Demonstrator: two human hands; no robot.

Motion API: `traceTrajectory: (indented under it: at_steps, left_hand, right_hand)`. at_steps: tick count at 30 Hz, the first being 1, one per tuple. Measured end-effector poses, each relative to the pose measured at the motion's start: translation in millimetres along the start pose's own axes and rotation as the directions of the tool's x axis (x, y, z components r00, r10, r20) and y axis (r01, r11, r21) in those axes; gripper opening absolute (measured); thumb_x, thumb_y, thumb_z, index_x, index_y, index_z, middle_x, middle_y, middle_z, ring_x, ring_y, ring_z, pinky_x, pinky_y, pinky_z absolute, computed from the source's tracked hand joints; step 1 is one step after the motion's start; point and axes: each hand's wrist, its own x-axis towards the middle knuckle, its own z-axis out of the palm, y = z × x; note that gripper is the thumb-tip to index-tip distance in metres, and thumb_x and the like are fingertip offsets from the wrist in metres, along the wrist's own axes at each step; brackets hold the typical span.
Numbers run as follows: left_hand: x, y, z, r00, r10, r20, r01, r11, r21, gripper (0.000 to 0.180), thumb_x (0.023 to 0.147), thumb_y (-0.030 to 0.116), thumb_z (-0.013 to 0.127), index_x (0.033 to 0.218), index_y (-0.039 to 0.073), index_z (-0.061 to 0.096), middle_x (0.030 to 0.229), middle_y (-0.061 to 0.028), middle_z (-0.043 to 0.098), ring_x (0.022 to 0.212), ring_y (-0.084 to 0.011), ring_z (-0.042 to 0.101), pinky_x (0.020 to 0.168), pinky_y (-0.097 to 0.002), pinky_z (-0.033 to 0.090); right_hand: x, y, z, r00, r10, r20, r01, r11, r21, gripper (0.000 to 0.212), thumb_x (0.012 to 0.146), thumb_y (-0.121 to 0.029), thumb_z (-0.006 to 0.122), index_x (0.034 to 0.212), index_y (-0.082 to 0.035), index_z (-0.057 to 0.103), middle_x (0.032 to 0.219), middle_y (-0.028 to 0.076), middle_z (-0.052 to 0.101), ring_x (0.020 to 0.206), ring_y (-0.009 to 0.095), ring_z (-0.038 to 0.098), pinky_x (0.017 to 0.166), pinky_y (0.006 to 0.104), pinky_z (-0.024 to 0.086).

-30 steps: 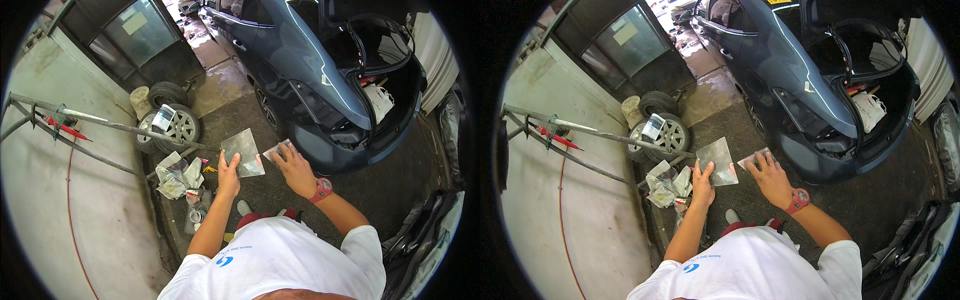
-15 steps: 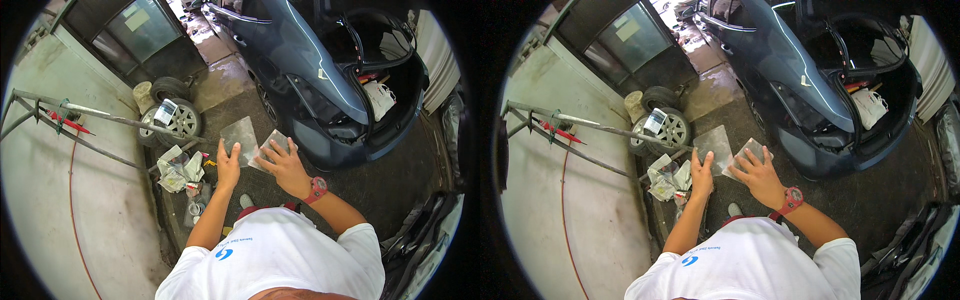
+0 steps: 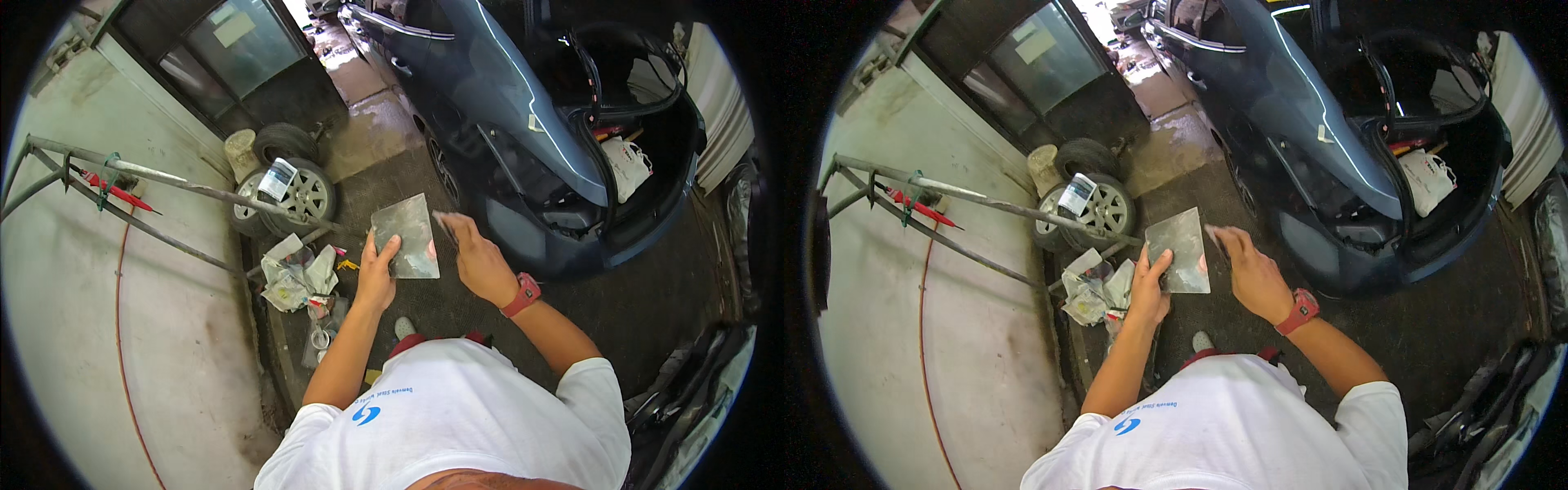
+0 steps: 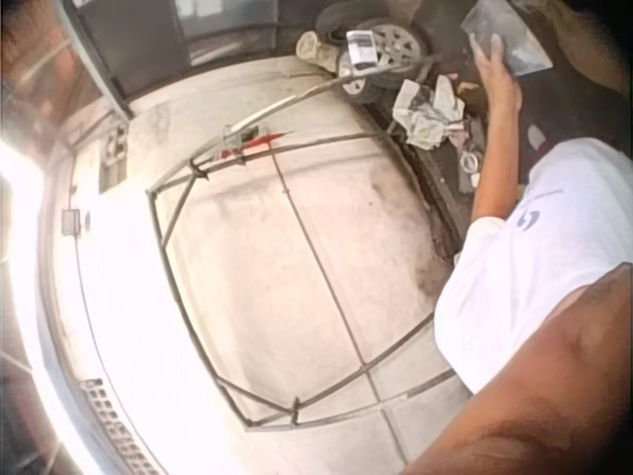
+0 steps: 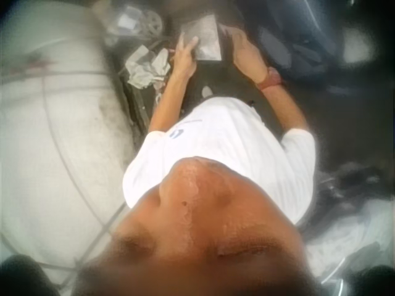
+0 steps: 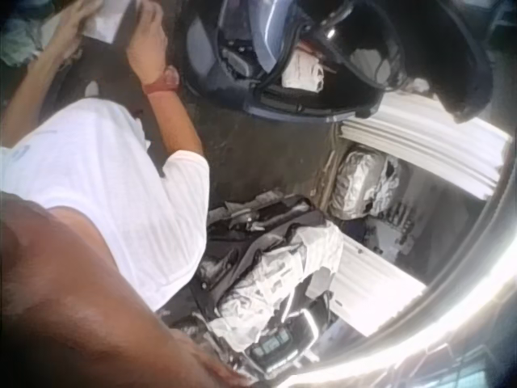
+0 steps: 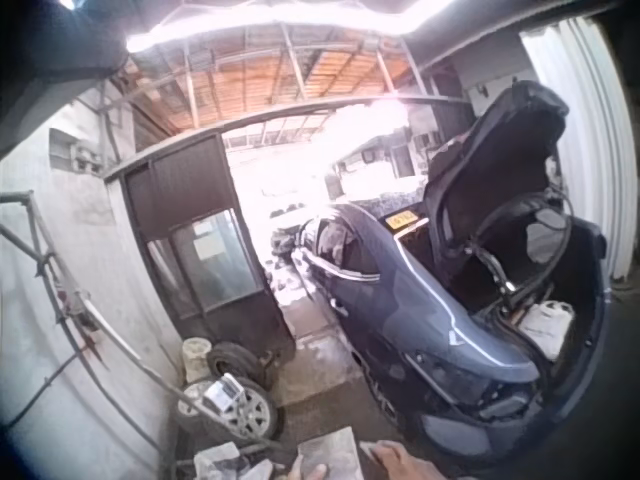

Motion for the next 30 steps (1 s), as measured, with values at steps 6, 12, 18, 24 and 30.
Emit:
traceTrajectory:
  at_steps: [6,12,18,24,30]
  left_hand:
    - [11.8,6.4,7.1,0.982,0.125,-0.142,-0.134,0.989,-0.062,0.054,0.103,0.018,0.063,0.151,0.007,0.042,0.141,-0.0097,0.057,0.127,-0.0222,0.057,0.106,-0.0389,0.048]
    - [17.9,-5.0,4.2,0.938,0.289,-0.19,-0.283,0.957,0.059,0.059,0.102,0.017,0.065,0.155,0.007,0.04,0.141,-0.0098,0.058,0.129,-0.0227,0.056,0.11,-0.0408,0.045]
    - [5.4,-0.7,-12.0,0.949,-0.282,0.142,0.287,0.958,-0.014,0.058,0.1,0.014,0.067,0.152,0.005,0.046,0.132,-0.0091,0.064,0.116,-0.0181,0.065,0.1,-0.0353,0.055]
    - [8.9,-5.6,-15.3,0.969,-0.181,0.167,0.212,0.958,-0.195,0.057,0.103,0.017,0.064,0.155,0.009,0.04,0.135,-0.008,0.064,0.114,-0.0196,0.068,0.098,-0.0366,0.055]
    - [7.5,-22.8,-3.9,0.982,0.01,0.191,-0.055,0.971,0.232,0.054,0.105,0.024,0.064,0.151,0.004,0.045,0.131,-0.0097,0.063,0.118,-0.0161,0.059,0.103,-0.032,0.047]
  right_hand:
    - [-5.2,-1.1,3.0,0.978,0.164,0.129,-0.207,0.674,0.709,0.056,0.094,0.002,0.063,0.148,-0.002,0.048,0.136,0.007,0.061,0.125,0.016,0.057,0.106,0.0335,0.048]
    - [-14.9,11.7,2.4,0.833,0.191,0.519,-0.498,0.669,0.553,0.052,0.096,-0.005,0.067,0.145,0.003,0.053,0.128,0.008,0.067,0.117,0.016,0.064,0.104,0.0314,0.048]
    - [-12.0,56.3,-27.3,0.921,0.352,0.167,-0.282,0.306,0.909,0.043,0.098,-0.006,0.07,0.137,0.004,0.056,0.122,0.007,0.071,0.108,0.013,0.067,0.099,0.032,0.053]
    - [-25.1,79.4,-12.9,0.892,0.358,0.277,-0.442,0.554,0.706,0.049,0.093,-0.003,0.072,0.14,-0.004,0.057,0.122,0.006,0.07,0.113,0.011,0.062,0.099,0.0313,0.05]
    - [5.2,-8.5,-13.7,0.969,-0.173,-0.178,0.088,0.91,-0.406,0.056,0.082,0.011,0.056,0.132,-0.013,0.068,0.131,0.01,0.065,0.125,0.036,0.059,0.114,0.0494,0.043]
